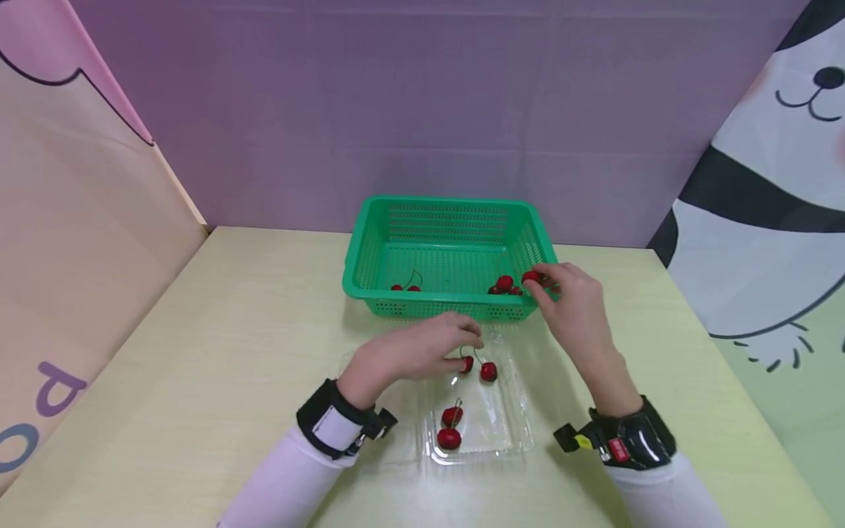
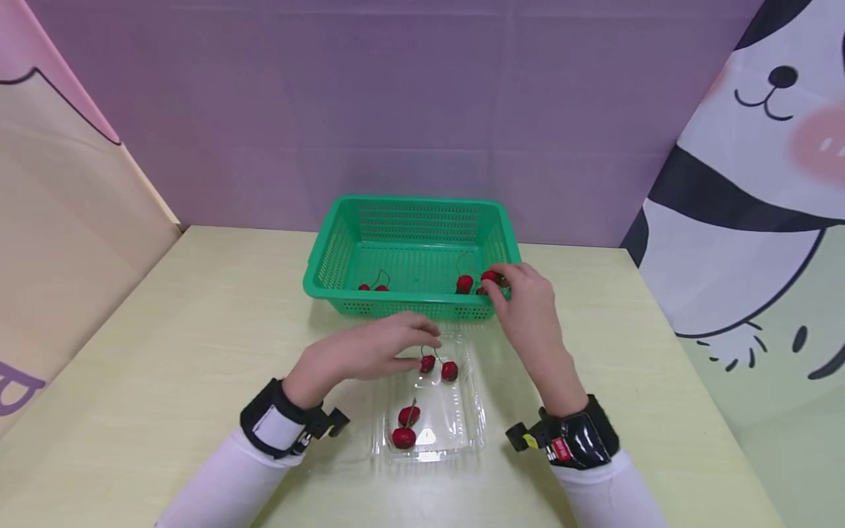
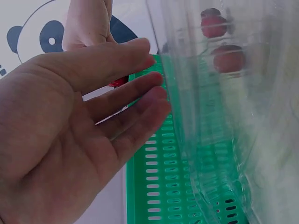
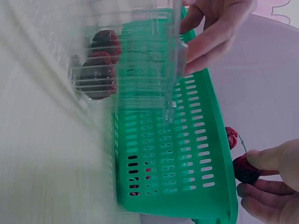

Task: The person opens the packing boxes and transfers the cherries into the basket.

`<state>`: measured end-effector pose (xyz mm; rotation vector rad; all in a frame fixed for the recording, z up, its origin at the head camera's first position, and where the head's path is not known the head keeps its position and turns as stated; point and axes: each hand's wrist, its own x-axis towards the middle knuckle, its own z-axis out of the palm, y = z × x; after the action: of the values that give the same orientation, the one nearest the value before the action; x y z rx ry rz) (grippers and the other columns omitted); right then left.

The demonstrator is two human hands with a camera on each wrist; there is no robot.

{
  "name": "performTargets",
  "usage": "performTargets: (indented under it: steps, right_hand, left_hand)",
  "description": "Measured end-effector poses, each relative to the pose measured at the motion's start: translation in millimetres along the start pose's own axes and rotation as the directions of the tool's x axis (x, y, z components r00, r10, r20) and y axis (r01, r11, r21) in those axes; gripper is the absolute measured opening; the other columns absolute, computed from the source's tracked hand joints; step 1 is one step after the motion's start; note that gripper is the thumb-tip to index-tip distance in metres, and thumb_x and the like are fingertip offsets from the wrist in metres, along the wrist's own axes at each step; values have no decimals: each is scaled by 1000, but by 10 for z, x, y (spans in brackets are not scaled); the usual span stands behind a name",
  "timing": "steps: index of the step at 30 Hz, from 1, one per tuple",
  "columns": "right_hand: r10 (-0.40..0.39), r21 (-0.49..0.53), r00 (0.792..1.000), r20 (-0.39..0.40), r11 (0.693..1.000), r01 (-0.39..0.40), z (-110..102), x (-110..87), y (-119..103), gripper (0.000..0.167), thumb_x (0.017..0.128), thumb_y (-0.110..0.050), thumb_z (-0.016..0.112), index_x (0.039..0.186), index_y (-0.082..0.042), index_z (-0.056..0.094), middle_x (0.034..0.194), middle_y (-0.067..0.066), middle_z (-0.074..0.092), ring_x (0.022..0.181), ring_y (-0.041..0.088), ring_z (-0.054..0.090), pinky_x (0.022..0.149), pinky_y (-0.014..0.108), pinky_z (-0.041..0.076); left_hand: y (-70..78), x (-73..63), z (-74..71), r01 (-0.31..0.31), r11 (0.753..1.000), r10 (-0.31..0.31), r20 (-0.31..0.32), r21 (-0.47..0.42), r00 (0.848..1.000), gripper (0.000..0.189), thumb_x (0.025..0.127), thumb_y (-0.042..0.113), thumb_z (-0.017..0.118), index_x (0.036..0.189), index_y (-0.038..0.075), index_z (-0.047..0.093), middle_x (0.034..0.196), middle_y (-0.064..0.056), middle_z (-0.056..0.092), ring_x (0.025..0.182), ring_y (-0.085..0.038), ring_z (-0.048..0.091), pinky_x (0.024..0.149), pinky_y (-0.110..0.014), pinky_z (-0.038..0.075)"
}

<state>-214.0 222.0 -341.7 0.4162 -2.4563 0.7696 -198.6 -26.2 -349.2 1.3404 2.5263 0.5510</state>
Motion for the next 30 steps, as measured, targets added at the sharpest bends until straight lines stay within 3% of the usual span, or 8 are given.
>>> performTargets:
  steps: [6,17,23,30]
  right_hand:
    - [-18,-36,1000,-11,999,18,18,4,18,18,91,-2,77,107,7,74,94,21,71,83,35,69,66,45,51]
    - [-78,-123,996,-33,990,74,48,-14,73,21,88,-4,80,106,6,75,93,22,72,79,38,68,68,52,51]
    - [-65,-145,998,-23,988,61,65,-20,93,21,88,-5,80,107,5,75,94,21,73,80,39,68,69,53,51]
    - [-38,-145,999,7,989,39,73,-24,90,21,89,-5,79,106,5,75,94,20,73,82,39,68,71,54,51]
  left_hand:
    - [19,-12,14,24,1000,-24,39,7,999,35,102,17,67,136,7,66,144,-10,56,136,-23,48,112,-31,40]
    - [14,14,51,16,1000,-17,53,19,998,34,101,18,68,133,6,68,135,-8,60,127,-19,56,106,-29,45]
    - [21,11,62,25,1000,-26,53,10,998,33,100,18,69,131,7,69,129,-5,60,119,-16,58,100,-26,48]
    - [44,7,69,44,999,-45,97,16,994,34,99,18,71,131,8,70,130,-5,61,120,-16,57,101,-25,47]
